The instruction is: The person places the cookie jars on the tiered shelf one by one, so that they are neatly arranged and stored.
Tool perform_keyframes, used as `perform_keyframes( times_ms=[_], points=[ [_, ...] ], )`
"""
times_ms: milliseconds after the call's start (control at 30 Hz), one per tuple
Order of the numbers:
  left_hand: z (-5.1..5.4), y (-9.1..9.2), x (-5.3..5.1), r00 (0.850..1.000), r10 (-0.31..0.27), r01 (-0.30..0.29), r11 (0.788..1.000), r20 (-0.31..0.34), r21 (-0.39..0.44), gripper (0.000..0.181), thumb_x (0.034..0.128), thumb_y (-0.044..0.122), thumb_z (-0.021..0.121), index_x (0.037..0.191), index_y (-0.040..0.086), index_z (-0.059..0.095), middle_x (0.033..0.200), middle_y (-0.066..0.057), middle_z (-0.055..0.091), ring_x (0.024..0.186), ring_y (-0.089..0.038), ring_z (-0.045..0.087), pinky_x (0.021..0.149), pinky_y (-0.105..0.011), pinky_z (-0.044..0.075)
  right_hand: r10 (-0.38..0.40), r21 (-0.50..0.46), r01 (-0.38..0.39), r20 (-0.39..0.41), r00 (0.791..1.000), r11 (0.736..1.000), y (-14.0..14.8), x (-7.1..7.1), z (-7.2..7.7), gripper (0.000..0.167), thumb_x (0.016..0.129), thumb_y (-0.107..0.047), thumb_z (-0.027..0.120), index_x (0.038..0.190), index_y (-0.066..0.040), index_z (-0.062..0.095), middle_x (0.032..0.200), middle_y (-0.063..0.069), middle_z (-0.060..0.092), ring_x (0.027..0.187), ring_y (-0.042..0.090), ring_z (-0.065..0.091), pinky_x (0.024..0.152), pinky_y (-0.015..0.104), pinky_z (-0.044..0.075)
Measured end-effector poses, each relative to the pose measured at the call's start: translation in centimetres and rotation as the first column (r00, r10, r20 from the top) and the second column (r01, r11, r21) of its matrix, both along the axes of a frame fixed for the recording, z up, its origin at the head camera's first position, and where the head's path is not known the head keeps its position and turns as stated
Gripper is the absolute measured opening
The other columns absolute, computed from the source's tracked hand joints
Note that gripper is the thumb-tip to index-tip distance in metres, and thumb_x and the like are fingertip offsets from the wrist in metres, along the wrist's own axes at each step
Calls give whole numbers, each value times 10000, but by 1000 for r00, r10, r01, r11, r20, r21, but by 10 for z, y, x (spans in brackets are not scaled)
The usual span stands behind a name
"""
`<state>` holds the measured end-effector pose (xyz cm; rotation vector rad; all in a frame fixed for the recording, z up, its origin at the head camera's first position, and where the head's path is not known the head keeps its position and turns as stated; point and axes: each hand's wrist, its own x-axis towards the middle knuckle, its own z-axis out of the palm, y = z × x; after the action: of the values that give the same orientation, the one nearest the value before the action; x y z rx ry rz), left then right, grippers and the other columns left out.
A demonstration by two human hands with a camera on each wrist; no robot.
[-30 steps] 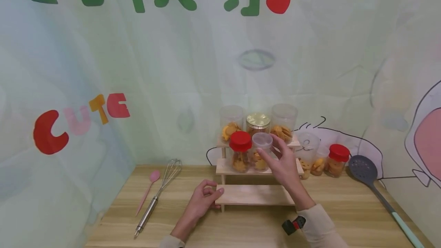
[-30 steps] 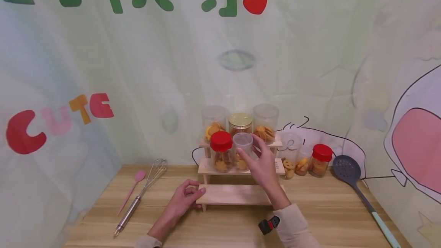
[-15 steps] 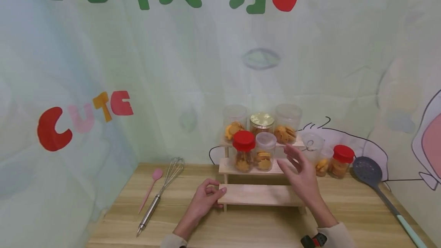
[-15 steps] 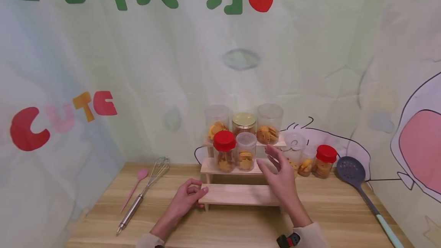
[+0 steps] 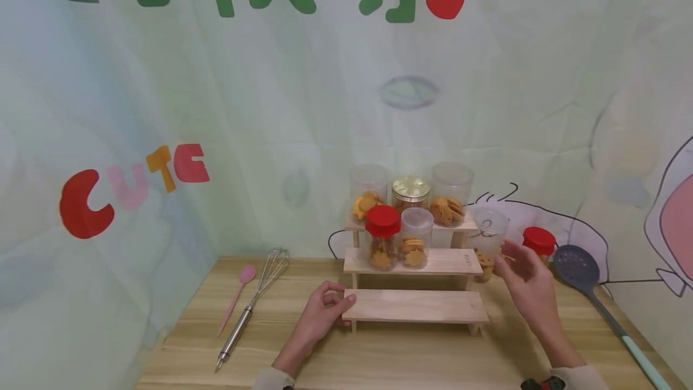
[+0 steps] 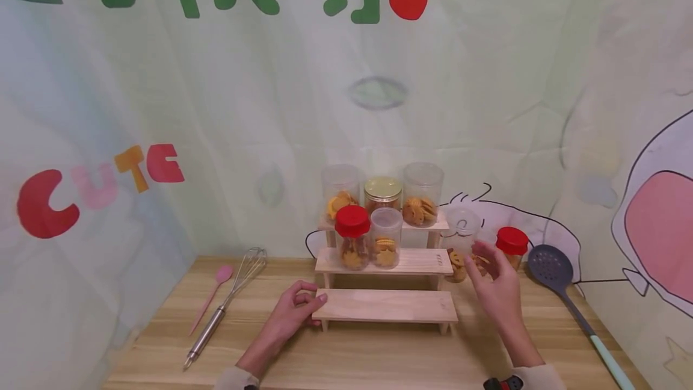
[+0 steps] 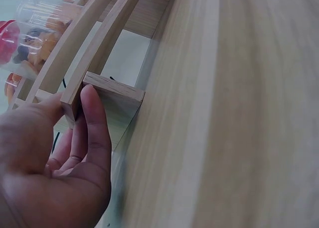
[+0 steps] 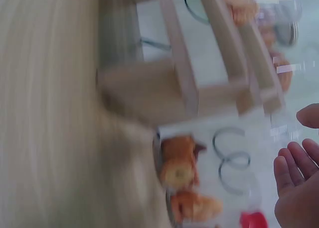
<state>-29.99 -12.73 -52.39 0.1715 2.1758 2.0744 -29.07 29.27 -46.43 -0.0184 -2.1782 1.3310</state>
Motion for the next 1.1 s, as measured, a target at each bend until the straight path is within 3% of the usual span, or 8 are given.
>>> perform_keyframes(
  times_ms=[300, 400, 467, 567, 633, 700, 933, 1100],
  points=[
    [1, 1, 0, 1000, 10, -10, 1000, -7, 4, 469, 1033, 210, 766, 1344, -49, 529, 850, -34, 690, 663, -159, 688, 700, -363, 701, -150, 23, 149, 36, 988, 989, 48, -1, -6, 523, 1022, -248, 782, 1483, -70, 608, 1402, 188, 672, 1074, -189, 534, 912, -48, 471],
    [0, 0, 0, 1000, 20, -20, 1000, -3, 4, 464, 1029, 208, 771, 1337, -46, 536, 859, -42, 696, 661, -160, 694, 695, -353, 699, -191, 68, 187, 61, 980, 980, 58, -6, -3, 541, 1028, -293, 769, 1489, -68, 596, 1431, 191, 662, 1127, -32, 626, 920, -45, 464],
    [0, 0, 0, 1000, 18, -18, 1000, 1, 0, 471, 1028, 219, 773, 1339, -43, 536, 872, -48, 704, 671, -161, 699, 702, -354, 699, -208, 97, 199, 90, 974, 975, 63, -8, -1, 569, 1035, -303, 757, 1511, -57, 567, 1466, 204, 640, 1229, 148, 667, 1002, 26, 510],
    [-1, 1, 0, 1000, 11, -11, 1000, 0, -5, 484, 1029, 229, 773, 1347, -46, 533, 892, -60, 718, 690, -166, 705, 717, -370, 704, -218, 158, 197, 129, 967, 968, 68, -10, 3, 612, 1050, -285, 733, 1553, -18, 508, 1517, 253, 585, 1360, 441, 597, 1163, 354, 571],
    [-1, 1, 0, 1000, 10, -10, 1000, -2, -7, 487, 1029, 232, 773, 1348, -46, 532, 893, -61, 718, 697, -168, 706, 717, -373, 704, -216, 187, 187, 147, 965, 964, 71, -12, 3, 647, 1055, -274, 724, 1573, 16, 466, 1536, 301, 541, 1382, 499, 554, 1170, 587, 536],
    [-2, 1, 0, 1000, 13, -13, 1000, -4, -7, 481, 1028, 226, 773, 1345, -47, 534, 883, -58, 711, 699, -172, 706, 710, -368, 703, -223, 214, 185, 166, 961, 959, 74, -16, 4, 676, 1061, -275, 711, 1588, 39, 428, 1549, 333, 506, 1386, 533, 524, 1134, 714, 494],
    [0, 0, 0, 1000, 26, -26, 1000, 2, -12, 470, 1027, 224, 774, 1338, -40, 540, 869, -50, 705, 703, -169, 711, 699, -347, 699, -198, 183, 157, 237, 951, 971, 83, -33, 7, 777, 1073, -305, 683, 1643, 60, 302, 1611, 381, 407, 1435, 561, 437, 1158, 733, 471],
    [0, 1, 0, 1000, 17, -17, 1000, 0, -10, 479, 1030, 227, 772, 1344, -44, 534, 870, -50, 704, 705, -168, 706, 713, -362, 704, -189, 180, 142, 283, 940, 973, 88, -42, 6, 877, 1033, -253, 747, 1656, 85, 229, 1606, 413, 375, 1407, 564, 423, 1168, 723, 467]
  ],
)
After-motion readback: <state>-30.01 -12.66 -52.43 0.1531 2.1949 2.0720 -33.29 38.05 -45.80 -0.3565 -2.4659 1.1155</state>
